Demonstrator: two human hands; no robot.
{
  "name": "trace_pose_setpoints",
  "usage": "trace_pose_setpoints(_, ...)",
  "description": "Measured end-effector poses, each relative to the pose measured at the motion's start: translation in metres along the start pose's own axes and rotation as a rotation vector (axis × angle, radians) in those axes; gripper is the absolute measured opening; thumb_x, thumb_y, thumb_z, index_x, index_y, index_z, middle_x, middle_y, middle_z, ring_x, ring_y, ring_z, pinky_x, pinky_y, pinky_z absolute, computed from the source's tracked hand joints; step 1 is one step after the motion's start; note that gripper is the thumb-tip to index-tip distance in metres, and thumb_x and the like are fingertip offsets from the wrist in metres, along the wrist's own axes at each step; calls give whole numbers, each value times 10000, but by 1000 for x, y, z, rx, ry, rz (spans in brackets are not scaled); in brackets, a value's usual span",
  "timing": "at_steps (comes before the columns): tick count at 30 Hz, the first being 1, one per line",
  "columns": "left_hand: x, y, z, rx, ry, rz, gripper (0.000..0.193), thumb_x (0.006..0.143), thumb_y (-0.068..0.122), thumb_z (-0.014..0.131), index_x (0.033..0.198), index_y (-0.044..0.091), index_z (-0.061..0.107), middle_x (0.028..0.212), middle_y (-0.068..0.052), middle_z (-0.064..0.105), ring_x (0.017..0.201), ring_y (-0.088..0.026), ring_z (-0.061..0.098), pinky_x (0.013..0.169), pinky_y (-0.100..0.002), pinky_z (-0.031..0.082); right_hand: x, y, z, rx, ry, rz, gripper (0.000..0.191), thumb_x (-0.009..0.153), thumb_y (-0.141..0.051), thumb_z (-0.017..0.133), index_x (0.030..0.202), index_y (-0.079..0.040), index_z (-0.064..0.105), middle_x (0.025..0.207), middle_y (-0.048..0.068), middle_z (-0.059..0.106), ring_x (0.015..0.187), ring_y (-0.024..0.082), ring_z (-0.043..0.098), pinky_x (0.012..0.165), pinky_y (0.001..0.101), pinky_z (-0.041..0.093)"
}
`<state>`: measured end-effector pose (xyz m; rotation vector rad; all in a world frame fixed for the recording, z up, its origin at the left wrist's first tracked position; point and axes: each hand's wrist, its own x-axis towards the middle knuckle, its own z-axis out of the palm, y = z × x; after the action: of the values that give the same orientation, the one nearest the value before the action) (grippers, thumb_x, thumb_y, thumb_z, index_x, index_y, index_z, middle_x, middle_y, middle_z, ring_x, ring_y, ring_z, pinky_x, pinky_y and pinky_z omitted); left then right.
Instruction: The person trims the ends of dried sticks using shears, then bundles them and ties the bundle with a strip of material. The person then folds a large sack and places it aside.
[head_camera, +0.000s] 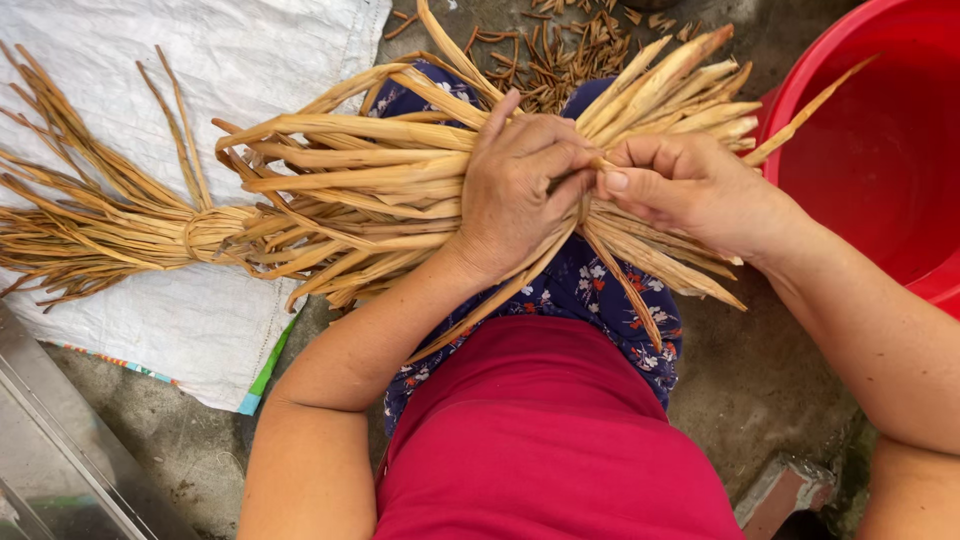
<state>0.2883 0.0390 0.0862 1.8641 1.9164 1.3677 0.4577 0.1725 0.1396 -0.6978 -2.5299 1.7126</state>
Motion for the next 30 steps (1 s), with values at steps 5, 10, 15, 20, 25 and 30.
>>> trace_pose_setpoints(5,1,-2,-1,-22,-6,-11,135,872,229,849,922,148,753,1020,35,697,1101,-178,660,1227,-517,311,3,-26,-7,-878,319,-502,182,913,-179,761,963,-34,662,842,126,631,714,289,656,586,379,509)
trace_pose_setpoints(10,0,-1,-6,-26,-22,-10,128,879,226,842,971,170,774,1033,48,700,1152,-181,652,1252,-522,251,-6,-28,-10,-1123,307,-332,269,1000,-299,787,929,-74,657,820,67,641,757,266,676,618,382,510)
trace_pose_setpoints(15,0,-3,-11,-83,-70,20,132,885,186,840,999,190,773,1067,54,687,1233,-179,636,1283,-568,180,-9,-5,-7,-128,-118,123,273,1014,-314,692,913,-69,759,763,103,675,648,295,605,563,338,483)
trace_pose_setpoints(20,1,-6,-12,-40,-132,18,164,908,182,826,1030,140,724,1138,23,676,1288,-208,609,1277,-613,148,1,-2,-3,-135,-16,-94,178,1035,-226,681,1004,-54,711,846,110,618,766,332,571,637,384,466)
trace_pose_setpoints(25,3,-4,-12,-22,-125,16,139,884,158,810,999,165,732,1118,25,678,1286,-223,598,1260,-628,132,13,-20,-2,-993,334,-472,175,1005,-194,769,985,-67,650,943,80,599,860,254,663,652,385,528)
trace_pose_setpoints(30,2,1,-14,-35,-123,-29,172,879,162,810,1031,158,728,1141,23,650,1273,-214,587,1256,-644,128,-1,-33,1,-1076,395,-415,148,978,-150,738,1010,-43,642,926,82,577,833,247,680,635,360,544)
